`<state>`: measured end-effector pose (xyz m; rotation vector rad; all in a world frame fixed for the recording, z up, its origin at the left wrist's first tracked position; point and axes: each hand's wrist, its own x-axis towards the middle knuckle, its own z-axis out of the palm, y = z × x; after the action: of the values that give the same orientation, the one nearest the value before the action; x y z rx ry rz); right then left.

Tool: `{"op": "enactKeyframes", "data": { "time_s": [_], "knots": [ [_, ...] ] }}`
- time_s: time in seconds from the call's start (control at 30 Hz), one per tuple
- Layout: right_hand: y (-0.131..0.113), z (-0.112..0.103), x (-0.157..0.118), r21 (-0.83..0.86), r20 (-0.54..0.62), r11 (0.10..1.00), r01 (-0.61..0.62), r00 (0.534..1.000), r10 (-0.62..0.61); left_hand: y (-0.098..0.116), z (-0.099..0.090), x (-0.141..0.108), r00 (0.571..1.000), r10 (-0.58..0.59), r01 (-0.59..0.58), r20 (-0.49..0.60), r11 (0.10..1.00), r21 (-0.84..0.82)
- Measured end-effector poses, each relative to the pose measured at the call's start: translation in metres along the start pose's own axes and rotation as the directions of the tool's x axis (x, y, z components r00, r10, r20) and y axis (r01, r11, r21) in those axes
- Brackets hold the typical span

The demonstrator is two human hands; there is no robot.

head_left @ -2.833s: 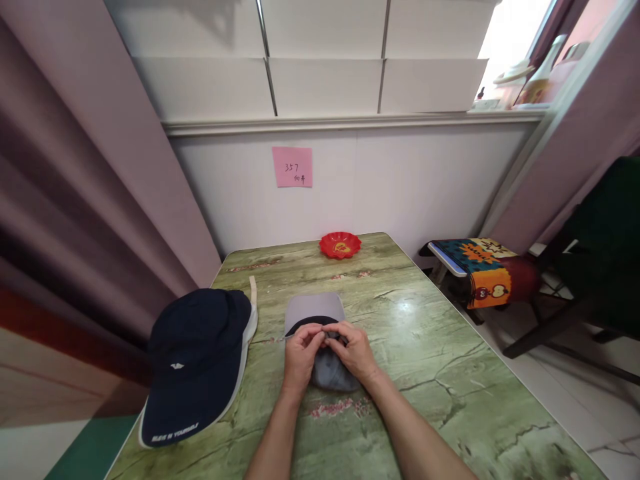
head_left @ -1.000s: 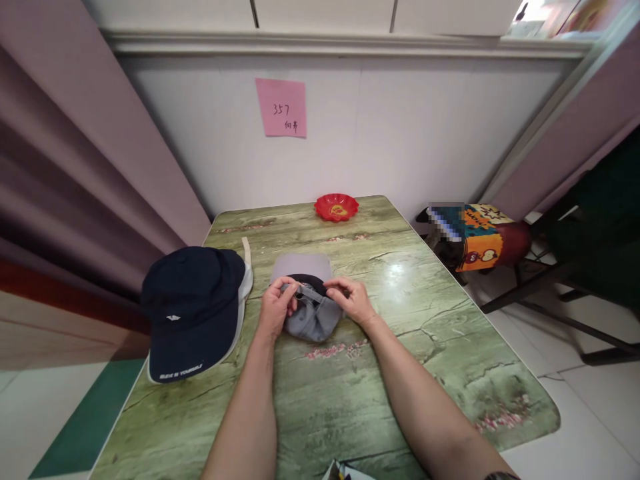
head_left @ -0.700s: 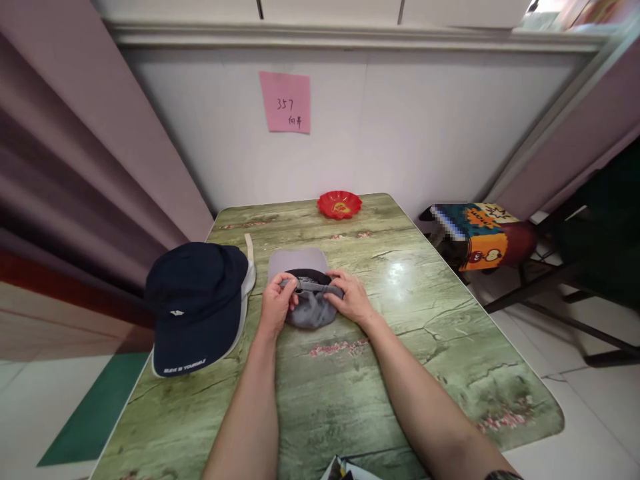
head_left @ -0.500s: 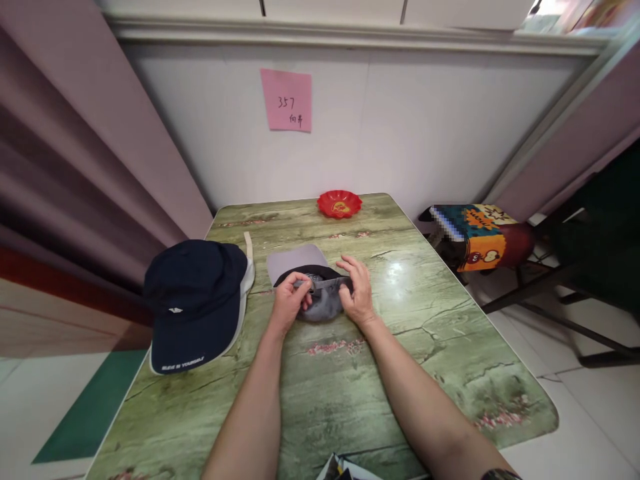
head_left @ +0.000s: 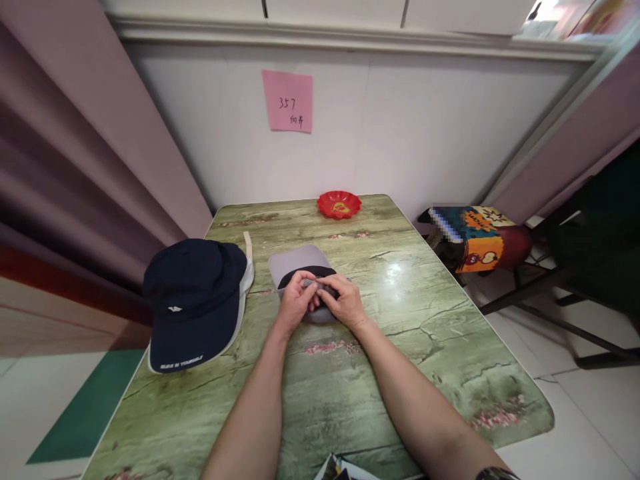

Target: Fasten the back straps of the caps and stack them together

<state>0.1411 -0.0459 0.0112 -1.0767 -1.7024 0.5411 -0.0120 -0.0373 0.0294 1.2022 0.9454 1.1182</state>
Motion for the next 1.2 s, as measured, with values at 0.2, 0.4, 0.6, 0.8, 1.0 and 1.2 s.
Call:
{"op": "enactKeyframes", "data": {
  "time_s": [0.2,0.4,0.6,0.8,1.0,1.2],
  "knots": [
    [0.001,-0.001,0.003,0.167,-0.074,0.977,-0.130,0.987,0.144,0.002,0.001,0.000,0.997,-0.002,0.002,0.076,1.000,0.000],
    [0.010,0.000,0.004,0.268,-0.056,0.941,-0.209,0.971,0.231,-0.008,0.005,0.002,0.999,0.003,-0.009,0.035,0.983,0.186],
    [0.015,-0.001,0.004,0.417,0.051,0.857,-0.304,0.949,0.312,-0.015,0.005,0.003,0.995,0.101,-0.097,0.002,0.952,0.292],
    [0.015,-0.005,0.006,0.426,0.055,0.871,-0.245,0.968,0.245,-0.019,0.004,0.004,0.989,0.149,-0.138,-0.016,0.943,0.302],
    [0.016,-0.007,0.007,0.466,0.066,0.852,-0.238,0.970,0.235,-0.019,0.000,0.005,0.994,0.100,-0.108,0.046,0.963,0.246],
    [0.016,-0.009,0.006,0.528,0.086,0.804,-0.273,0.959,0.269,-0.014,-0.004,0.004,0.993,0.031,-0.048,0.115,0.988,0.146]
  ]
}}
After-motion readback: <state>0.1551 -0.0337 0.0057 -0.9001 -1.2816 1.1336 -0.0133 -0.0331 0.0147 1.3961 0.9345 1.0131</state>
